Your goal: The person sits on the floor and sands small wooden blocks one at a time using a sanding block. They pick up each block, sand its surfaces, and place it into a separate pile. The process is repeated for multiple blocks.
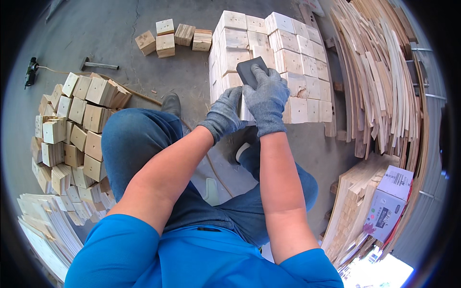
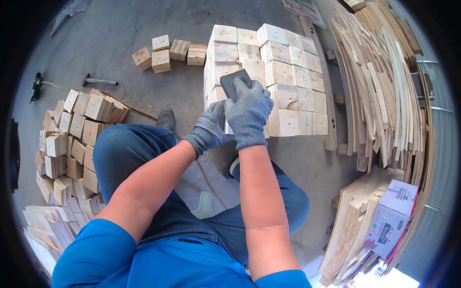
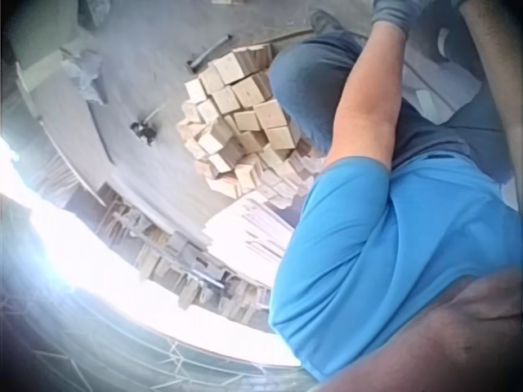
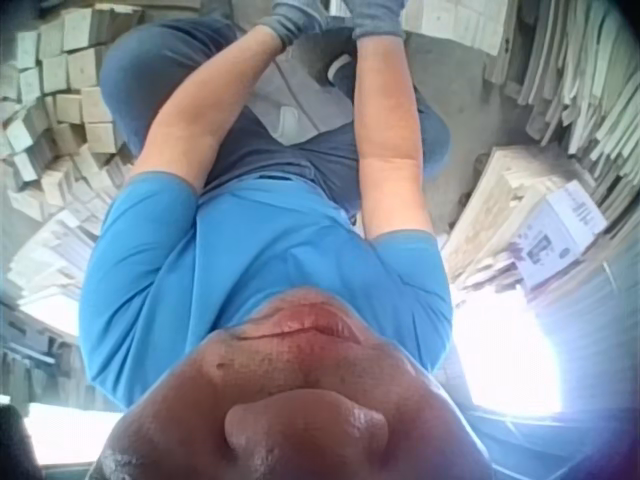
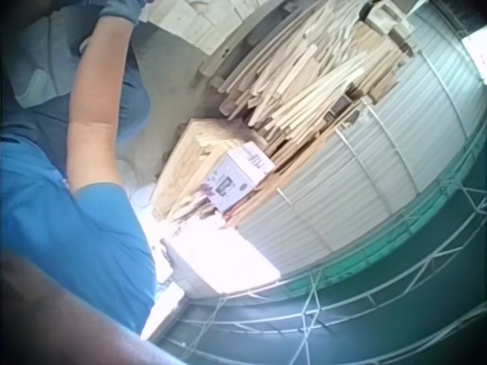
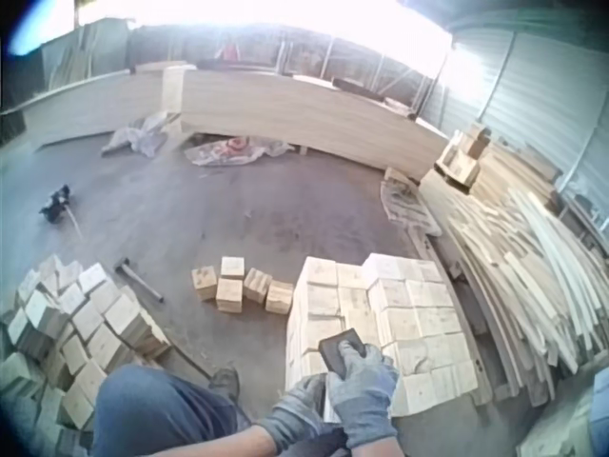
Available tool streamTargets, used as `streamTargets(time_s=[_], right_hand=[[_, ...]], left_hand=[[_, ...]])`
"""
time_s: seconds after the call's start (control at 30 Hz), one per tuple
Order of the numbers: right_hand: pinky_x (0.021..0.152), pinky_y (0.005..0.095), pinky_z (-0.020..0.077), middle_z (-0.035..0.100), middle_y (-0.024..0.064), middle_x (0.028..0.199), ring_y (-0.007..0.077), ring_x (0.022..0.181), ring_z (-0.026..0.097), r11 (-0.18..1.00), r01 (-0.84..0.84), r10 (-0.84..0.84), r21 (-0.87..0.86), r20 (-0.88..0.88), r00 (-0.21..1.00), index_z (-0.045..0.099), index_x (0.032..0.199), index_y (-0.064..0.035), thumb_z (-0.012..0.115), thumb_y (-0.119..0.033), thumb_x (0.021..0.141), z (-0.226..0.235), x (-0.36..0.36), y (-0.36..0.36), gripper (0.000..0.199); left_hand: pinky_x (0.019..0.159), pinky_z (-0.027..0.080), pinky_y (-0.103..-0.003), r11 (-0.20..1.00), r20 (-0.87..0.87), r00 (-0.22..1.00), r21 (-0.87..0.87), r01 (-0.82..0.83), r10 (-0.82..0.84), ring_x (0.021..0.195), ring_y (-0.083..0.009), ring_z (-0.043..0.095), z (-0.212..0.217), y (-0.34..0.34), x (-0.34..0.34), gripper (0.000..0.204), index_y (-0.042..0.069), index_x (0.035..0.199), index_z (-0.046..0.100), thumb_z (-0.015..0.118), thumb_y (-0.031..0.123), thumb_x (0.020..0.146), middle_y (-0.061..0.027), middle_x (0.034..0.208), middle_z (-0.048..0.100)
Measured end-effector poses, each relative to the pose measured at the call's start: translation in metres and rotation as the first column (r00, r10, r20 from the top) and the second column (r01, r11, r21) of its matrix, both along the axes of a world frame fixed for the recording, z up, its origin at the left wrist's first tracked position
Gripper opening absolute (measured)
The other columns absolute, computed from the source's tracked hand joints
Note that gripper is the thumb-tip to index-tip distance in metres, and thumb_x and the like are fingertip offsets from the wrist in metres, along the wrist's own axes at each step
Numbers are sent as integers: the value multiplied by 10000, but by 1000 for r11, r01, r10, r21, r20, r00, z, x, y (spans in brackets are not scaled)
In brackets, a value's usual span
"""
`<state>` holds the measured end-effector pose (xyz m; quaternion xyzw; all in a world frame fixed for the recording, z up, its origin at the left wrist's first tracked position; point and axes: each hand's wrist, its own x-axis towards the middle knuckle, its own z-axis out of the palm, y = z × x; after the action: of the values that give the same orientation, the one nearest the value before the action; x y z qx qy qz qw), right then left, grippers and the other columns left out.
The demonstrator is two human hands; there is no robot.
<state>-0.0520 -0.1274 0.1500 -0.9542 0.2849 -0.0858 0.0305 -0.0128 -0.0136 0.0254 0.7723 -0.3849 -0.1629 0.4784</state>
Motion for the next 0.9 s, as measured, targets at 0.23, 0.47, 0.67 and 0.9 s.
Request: streamTargets(time_s=[0.23,0.47,0.67,0.9], right_hand=[[1116,572,462,606,245,1437,462,1274,595,996,29,-34,88,58,998,696,1440,-140,861,-263,806,-3,-89,44,666],[1143,564,448,604,253,1453,458,1299,584,994,1,-5,111,41,999,706,1433,-133,866,-240,796,4,-122,62,665],[1049,555,508,627,204,1396,430,1241,621,999,-35,33,17,91,995,715,1409,-218,845,-279,804,-6,-23,11,622],[1031,554,522,652,210,1330,433,1196,639,999,2,-4,34,69,998,720,1417,-181,851,-322,807,-11,-18,-3,640]], left_hand=[[1200,451,-455,1000,6,1000,5,5,-5,1376,-435,544,-9,2,0,931,57,1528,474,928,335,764,-246,1447,552],[1195,457,-445,999,-26,1000,-41,-14,13,1357,-432,558,-13,1,0,842,42,1506,502,889,267,793,-251,1423,571],[1200,460,-470,997,28,1000,-76,-11,13,1347,-457,567,-9,0,1,1054,0,1536,465,939,438,703,-276,1453,552],[1220,440,-460,1000,-50,998,0,-23,23,1389,-433,531,2,2,-1,1044,15,1523,461,969,406,699,-252,1470,540]])
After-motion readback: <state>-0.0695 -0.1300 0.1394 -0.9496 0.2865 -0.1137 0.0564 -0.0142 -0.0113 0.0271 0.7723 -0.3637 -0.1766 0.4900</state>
